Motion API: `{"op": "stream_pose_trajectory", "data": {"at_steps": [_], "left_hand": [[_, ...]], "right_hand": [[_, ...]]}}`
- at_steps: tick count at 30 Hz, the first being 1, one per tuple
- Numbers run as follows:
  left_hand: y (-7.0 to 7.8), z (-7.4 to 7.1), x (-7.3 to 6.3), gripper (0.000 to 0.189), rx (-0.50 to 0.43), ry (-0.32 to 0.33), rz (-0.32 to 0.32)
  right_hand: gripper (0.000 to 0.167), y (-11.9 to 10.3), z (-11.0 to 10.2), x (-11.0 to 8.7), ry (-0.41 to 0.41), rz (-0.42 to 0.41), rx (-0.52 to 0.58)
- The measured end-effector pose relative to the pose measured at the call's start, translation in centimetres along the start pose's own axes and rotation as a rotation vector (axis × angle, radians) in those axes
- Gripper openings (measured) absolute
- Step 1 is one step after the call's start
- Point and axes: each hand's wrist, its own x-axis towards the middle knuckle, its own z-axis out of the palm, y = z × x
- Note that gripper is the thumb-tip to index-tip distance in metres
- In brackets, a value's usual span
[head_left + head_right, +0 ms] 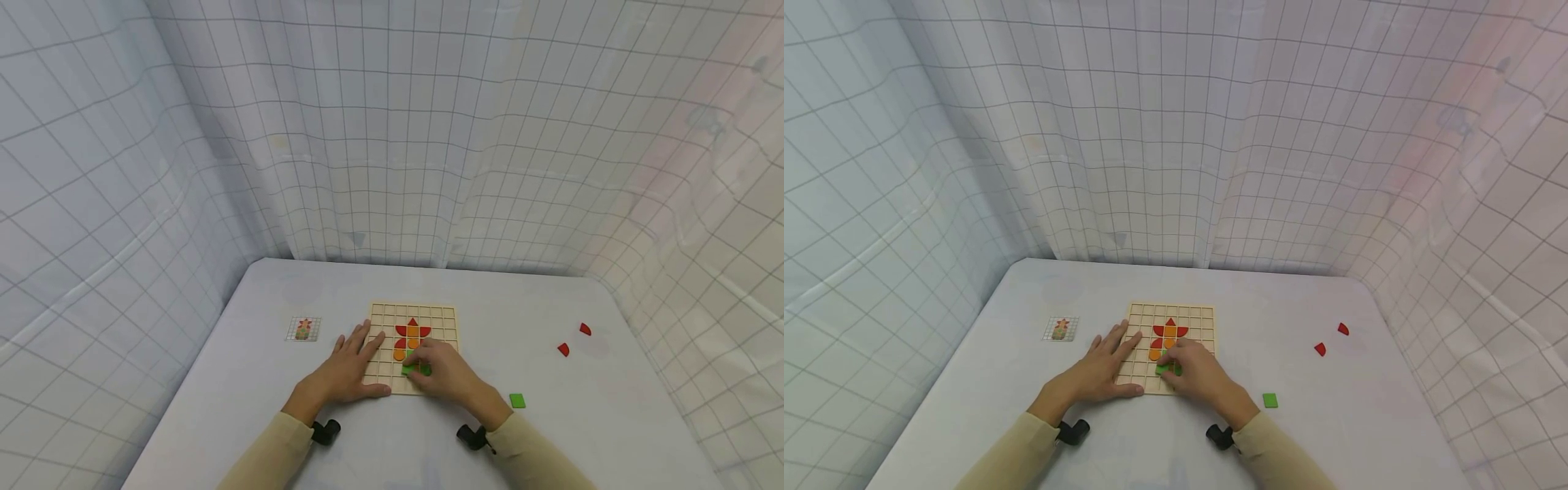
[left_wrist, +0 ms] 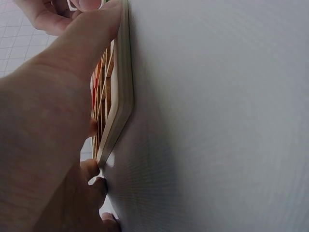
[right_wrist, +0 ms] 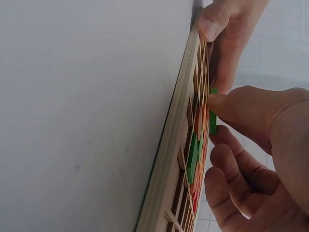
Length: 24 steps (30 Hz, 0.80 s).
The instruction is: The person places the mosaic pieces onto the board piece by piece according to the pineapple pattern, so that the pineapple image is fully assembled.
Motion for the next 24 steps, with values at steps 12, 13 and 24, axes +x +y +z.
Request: {"op": "stream_pose_trajectory", "data": {"at_steps": [12,13,24], "left_hand": [[-0.12,0.22,0.08,0.116,0.012,-0.002,-0.006],[-0.11,0.23,0.1,0.116,0.012,0.0,-0.005],[-0.03,0.17,0.08,0.117,0.008,0.012,0.004]], "right_hand": [[0.011,-0.58,0.54,0.55,-0.014,-0.033,-0.02],[0.011,-0.62,0.56,0.58,-0.015,-0.033,-0.024],[0.01,-0.43,0.87,0.84,0.002,-0.033,-0.054]]}}
